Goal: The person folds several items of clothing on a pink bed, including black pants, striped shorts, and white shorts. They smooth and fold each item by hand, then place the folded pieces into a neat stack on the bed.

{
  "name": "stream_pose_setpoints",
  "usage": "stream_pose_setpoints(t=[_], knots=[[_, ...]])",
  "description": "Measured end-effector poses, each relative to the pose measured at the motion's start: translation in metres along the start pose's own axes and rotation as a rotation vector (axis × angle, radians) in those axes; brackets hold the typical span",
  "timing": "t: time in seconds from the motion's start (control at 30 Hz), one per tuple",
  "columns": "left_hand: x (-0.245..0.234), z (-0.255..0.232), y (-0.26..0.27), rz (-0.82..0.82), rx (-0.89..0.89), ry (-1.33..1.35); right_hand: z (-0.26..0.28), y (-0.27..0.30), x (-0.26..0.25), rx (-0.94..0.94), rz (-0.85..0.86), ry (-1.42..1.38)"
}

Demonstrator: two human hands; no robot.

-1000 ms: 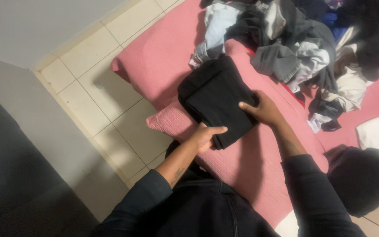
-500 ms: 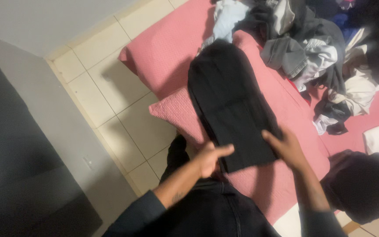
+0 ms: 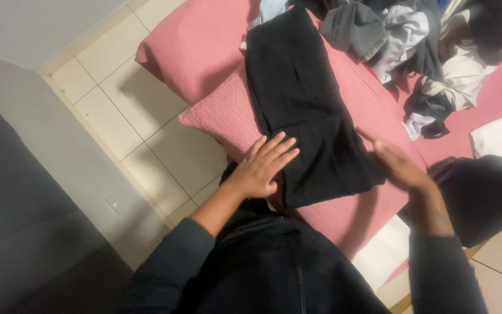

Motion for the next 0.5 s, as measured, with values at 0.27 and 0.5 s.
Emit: stream_pose_setpoints(t=[0.27,0.5], knots=[[0.003,0.022,-0.004,-0.232,-0.076,0.087,0.082,-0.040,0.050,-0.784,0.133,0.998],[0.021,0.064,-0.020,-0.348,-0.215,0.300,0.048,-0.081,0.047,-0.730,0.325,0.713]])
Point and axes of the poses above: each hand's wrist, its own y-axis away from the middle knuckle, its own x-axis out of the palm, z = x × y, the point moved 9 cm from there along -y, towards the middle knuckle, and after that the axes turned 13 degrees about -x, right-handed, at the moved point
